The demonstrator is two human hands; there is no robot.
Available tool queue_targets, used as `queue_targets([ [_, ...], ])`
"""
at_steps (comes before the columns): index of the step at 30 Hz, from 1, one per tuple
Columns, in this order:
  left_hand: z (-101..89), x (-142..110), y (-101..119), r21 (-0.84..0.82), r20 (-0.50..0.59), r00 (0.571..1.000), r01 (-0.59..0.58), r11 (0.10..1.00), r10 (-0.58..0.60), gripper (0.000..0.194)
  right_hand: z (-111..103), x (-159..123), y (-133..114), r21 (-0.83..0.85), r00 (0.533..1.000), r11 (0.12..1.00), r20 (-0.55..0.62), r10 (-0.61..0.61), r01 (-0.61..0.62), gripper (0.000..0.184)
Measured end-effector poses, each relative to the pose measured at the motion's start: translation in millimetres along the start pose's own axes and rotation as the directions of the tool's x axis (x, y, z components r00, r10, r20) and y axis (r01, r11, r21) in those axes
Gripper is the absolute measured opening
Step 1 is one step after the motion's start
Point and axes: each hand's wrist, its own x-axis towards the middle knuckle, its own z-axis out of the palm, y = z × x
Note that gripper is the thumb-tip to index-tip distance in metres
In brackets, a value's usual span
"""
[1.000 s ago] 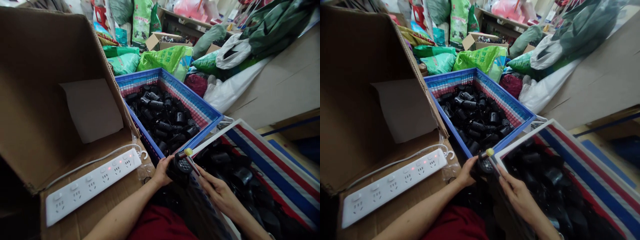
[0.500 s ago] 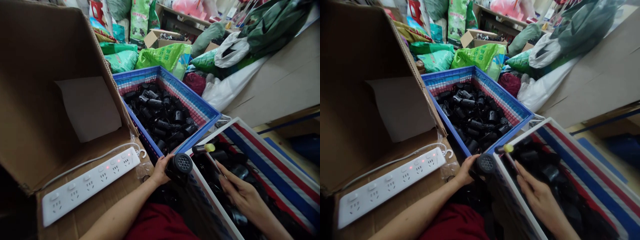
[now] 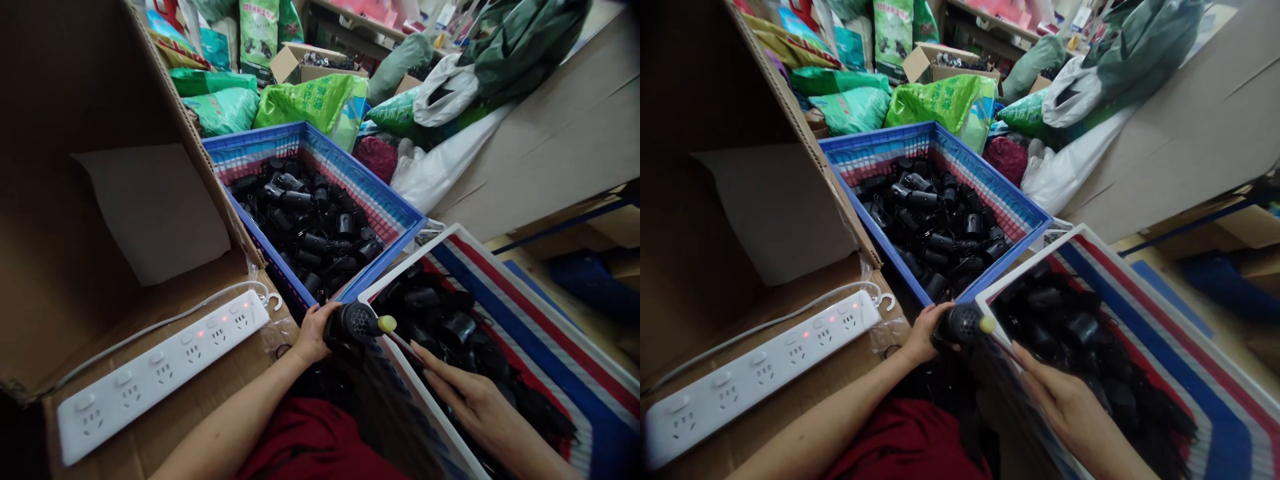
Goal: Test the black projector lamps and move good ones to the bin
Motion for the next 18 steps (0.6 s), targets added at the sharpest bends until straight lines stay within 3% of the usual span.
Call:
queue_targets([
  [5, -1.1, 0.5, 2.4, -0.001, -0.016, 1.000, -0.007, 1.000, 0.007, 0.068, -2.0, -0.2, 0.0, -0.002, 0.992, 0.998, -0.110, 0.055, -0.055, 0.043],
  [10, -0.8, -1.1, 3.0, 0.013, -0.024, 1.000, -0.004, 1.000, 0.004, 0.069, 1.2, -0.4, -3.0, 0.079, 0.997, 0.995, 0.044, 0.063, -0.067, 0.042],
  [15, -0.1, -1.3, 1.3, 0.013, -0.039, 0.999, -0.013, 1.000, 0.013, 0.067, 1.1, -1.3, 1.3, 0.030, 0.992, 0.995, -0.072, 0.101, -0.099, 0.044],
  [18, 0.2, -0.9, 1.2, 0.018, -0.035, 0.999, -0.022, 1.000, 0.022, 0.068, -0.2, -0.5, 2.4, 0.023, 0.998, 0.998, -0.019, 0.064, -0.064, 0.042],
])
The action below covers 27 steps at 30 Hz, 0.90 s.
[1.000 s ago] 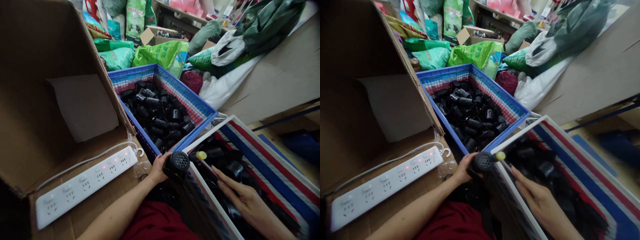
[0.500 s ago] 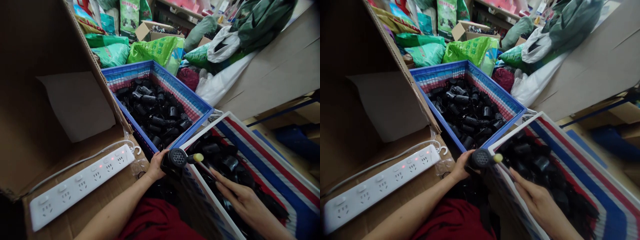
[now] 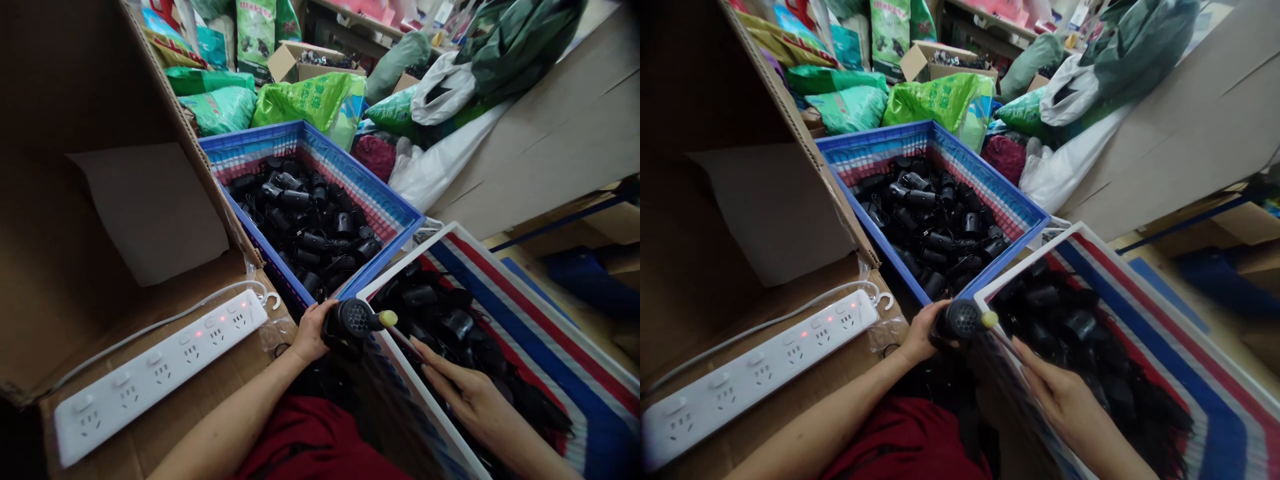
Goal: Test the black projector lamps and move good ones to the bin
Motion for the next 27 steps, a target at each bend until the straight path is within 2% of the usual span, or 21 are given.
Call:
queue_targets([
  [2, 0.2, 0, 0, 0.003, -0.003, 1.000, -0.004, 1.000, 0.004, 0.068, -2, 1, -1, -0.008, 0.999, 1.000, 0.039, -0.020, 0.020, 0.041],
  [7, 0.5, -1, -1, 0.000, -0.014, 1.000, -0.009, 1.000, 0.009, 0.068, -5, 1, -3, -0.045, 0.996, 0.999, -0.081, -0.023, 0.020, 0.042],
  [12, 1.1, -1, -3, -0.004, -0.008, 1.000, -0.002, 1.000, 0.001, 0.069, -4, 5, -3, -0.039, 0.999, 0.999, 0.038, -0.037, 0.038, 0.041],
  [17, 1.4, -1, -3, -0.031, -0.010, 1.000, 0.022, 0.999, -0.022, 0.069, -4, 4, -3, -0.028, 0.996, 1.000, -0.088, 0.006, -0.008, 0.041],
  [21, 0.2, 0, -1, -0.066, -0.003, 0.999, 0.039, 0.997, -0.039, 0.071, 3, 2, -3, 0.031, 1.000, 0.999, -0.010, 0.014, -0.013, 0.040],
  [22, -0.2, -1, -2, -0.080, -0.004, 0.999, 0.044, 0.996, -0.044, 0.071, 4, 2, -3, 0.050, 0.999, 0.998, -0.033, 0.032, -0.031, 0.040],
  [25, -1.4, -2, -2, -0.139, -0.008, 0.998, 0.059, 0.989, -0.061, 0.071, 5, 4, -2, 0.129, 0.974, 0.988, -0.199, 0.109, -0.084, 0.044],
  [27, -2.1, -2, -3, -0.184, -0.006, 0.997, 0.073, 0.980, -0.075, 0.072, 5, 4, -1, 0.178, 0.957, 0.980, -0.258, 0.137, -0.092, 0.046],
])
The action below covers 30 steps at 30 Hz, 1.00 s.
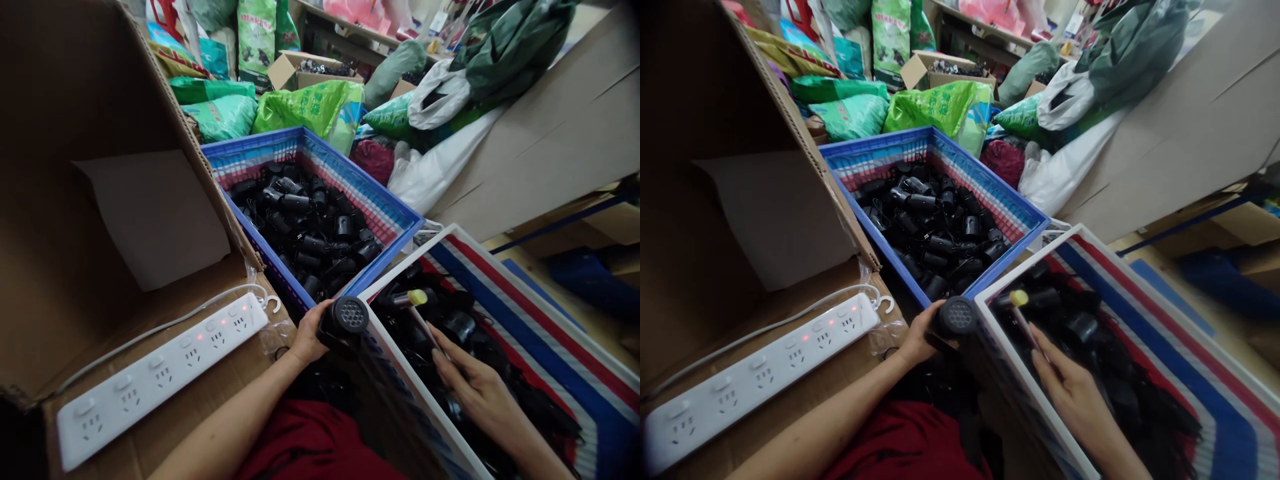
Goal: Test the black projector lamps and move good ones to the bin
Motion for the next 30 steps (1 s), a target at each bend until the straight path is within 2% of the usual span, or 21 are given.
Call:
queue_targets([
  [7, 0.5, -1, -1, -0.179, 0.007, 0.996, 0.085, 0.980, -0.085, 0.074, 6, -4, 1, 0.027, 0.993, 0.999, 0.112, 0.029, -0.032, 0.045],
  [11, -0.3, 1, 5, -0.330, 0.056, 0.986, 0.167, 0.929, -0.157, 0.080, 12, -1, -5, 0.070, 0.998, 0.996, 0.035, 0.048, -0.050, 0.048],
  [14, -5.0, 1, 17, -0.461, 0.130, 0.964, 0.267, 0.846, -0.234, 0.073, 16, 5, -11, 0.092, 0.996, 0.992, -0.001, 0.090, -0.089, 0.042],
  [18, -17.9, -2, 33, -0.604, 0.286, 0.913, 0.408, 0.685, -0.291, 0.059, 23, 14, -20, 0.144, 0.986, 0.975, 0.044, 0.163, -0.168, 0.031],
  [23, -33.9, -7, 46, -0.672, 0.414, 0.868, 0.495, 0.551, -0.274, 0.066, 31, 25, -35, 0.218, 0.996, 0.972, 0.024, 0.082, -0.086, 0.026],
  [28, -36.5, -6, 66, -0.673, 0.415, 0.864, 0.502, 0.544, -0.284, 0.064, 38, 36, -64, 0.311, 1.000, 0.950, -0.001, -0.005, 0.005, 0.037],
  [30, -34.0, -7, 76, -0.596, 0.341, 0.879, 0.476, 0.646, -0.332, 0.067, 41, 40, -75, 0.372, 0.998, 0.926, -0.035, -0.056, 0.065, 0.051],
])
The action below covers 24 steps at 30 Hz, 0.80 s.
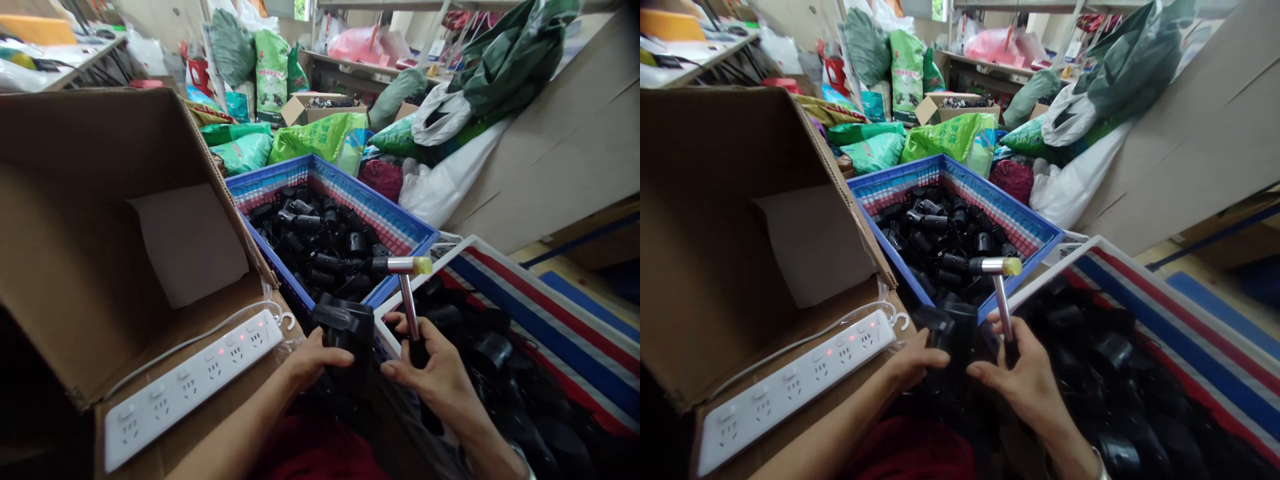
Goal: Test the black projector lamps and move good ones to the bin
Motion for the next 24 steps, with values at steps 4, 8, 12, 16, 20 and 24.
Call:
queue_targets([
  [4, 16.4, -7, 6, 0.547, -0.289, 0.939, 0.004, 0.837, 0.184, 0.076, 8, 7, -4, -0.047, 0.999, 0.998, -0.035, -0.034, 0.032, 0.057],
  [8, 24.3, -14, 10, 0.786, -0.364, 0.830, 0.031, 0.618, 0.422, 0.076, 9, 2, 14, -0.171, 0.986, 0.985, -0.159, -0.049, 0.021, 0.046],
  [12, 27.7, -20, 10, 0.880, -0.213, 0.786, -0.103, 0.464, 0.580, 0.076, 11, -6, 30, -0.265, 0.947, 0.963, -0.296, -0.126, 0.046, 0.038],
  [16, 30.6, -26, 14, 0.918, -0.072, 0.753, -0.206, 0.339, 0.654, 0.075, 7, -4, 31, -0.149, 0.981, 0.984, -0.153, -0.122, 0.099, 0.043],
  [20, 30.7, -31, 22, 0.908, 0.034, 0.799, -0.276, 0.316, 0.600, 0.074, -8, 3, 25, 0.039, 0.998, 0.999, 0.052, -0.027, 0.025, 0.040],
  [24, 30.2, -32, 22, 0.886, 0.107, 0.838, -0.325, 0.330, 0.535, 0.074, -23, 0, 15, 0.244, 0.976, 0.967, 0.215, 0.016, -0.070, 0.061],
])
